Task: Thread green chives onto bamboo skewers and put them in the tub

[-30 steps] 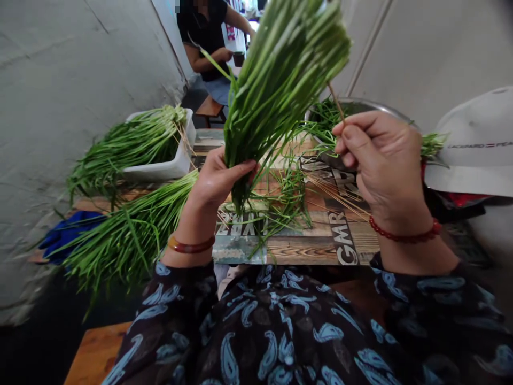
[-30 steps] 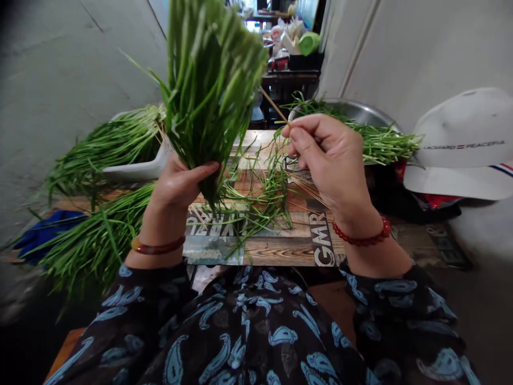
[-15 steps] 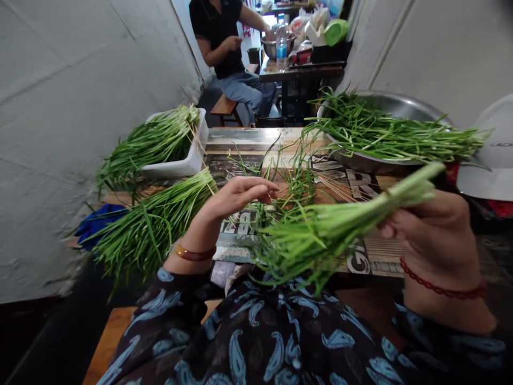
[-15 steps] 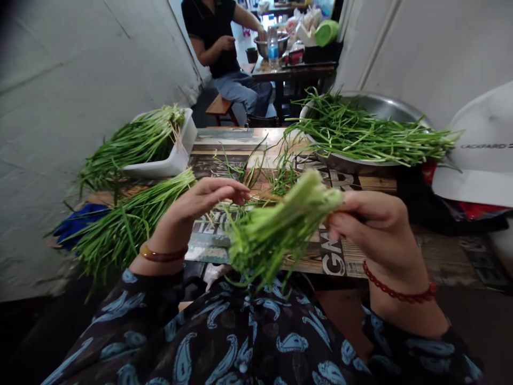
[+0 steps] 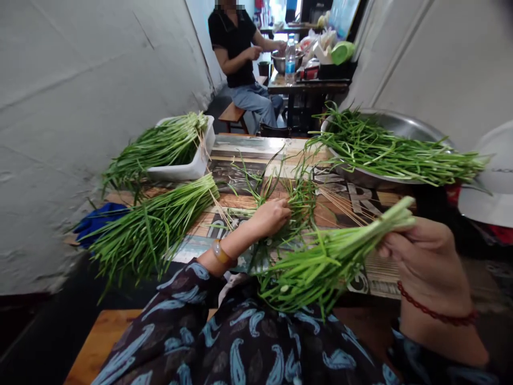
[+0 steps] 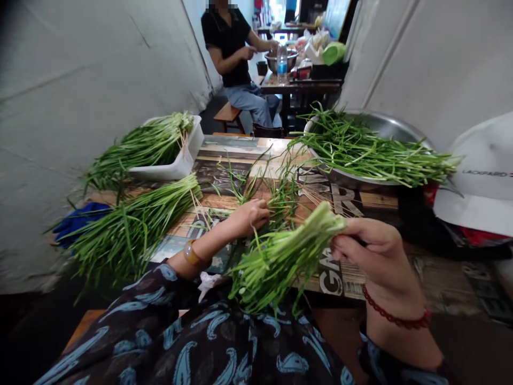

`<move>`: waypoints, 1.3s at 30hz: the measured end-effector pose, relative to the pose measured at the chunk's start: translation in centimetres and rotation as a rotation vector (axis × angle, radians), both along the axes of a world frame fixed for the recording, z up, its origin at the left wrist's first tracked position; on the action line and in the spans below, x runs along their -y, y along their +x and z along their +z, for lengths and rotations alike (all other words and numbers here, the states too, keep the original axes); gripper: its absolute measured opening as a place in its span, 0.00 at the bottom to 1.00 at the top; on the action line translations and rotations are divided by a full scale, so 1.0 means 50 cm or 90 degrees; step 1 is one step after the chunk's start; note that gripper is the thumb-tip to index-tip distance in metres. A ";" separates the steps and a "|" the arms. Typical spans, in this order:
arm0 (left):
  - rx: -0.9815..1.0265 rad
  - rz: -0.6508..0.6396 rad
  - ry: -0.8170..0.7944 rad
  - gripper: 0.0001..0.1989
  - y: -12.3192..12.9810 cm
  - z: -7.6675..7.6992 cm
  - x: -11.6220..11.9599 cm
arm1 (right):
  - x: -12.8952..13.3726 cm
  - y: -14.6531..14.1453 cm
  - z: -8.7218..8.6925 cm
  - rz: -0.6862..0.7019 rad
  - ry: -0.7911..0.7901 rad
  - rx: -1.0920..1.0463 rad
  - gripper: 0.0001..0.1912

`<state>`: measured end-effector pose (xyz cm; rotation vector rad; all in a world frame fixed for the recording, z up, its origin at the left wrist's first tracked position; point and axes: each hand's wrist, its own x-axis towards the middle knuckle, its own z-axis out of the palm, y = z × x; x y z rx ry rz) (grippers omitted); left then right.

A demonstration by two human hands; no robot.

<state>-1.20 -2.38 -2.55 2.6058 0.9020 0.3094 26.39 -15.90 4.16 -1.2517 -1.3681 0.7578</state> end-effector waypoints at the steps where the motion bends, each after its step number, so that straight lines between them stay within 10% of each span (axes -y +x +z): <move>1: 0.066 0.031 -0.015 0.07 -0.004 0.004 -0.008 | -0.013 -0.005 -0.001 0.027 -0.008 -0.025 0.03; 10: 0.757 0.215 -0.447 0.14 -0.031 0.112 -0.049 | -0.140 -0.102 -0.032 0.209 -0.098 -0.050 0.09; 20: 0.799 0.306 -0.571 0.17 0.004 0.077 -0.070 | -0.213 -0.115 -0.132 0.222 -0.151 0.020 0.16; 39: 0.770 0.326 -0.621 0.14 0.002 0.051 -0.056 | -0.171 -0.113 -0.107 0.170 -0.058 0.267 0.11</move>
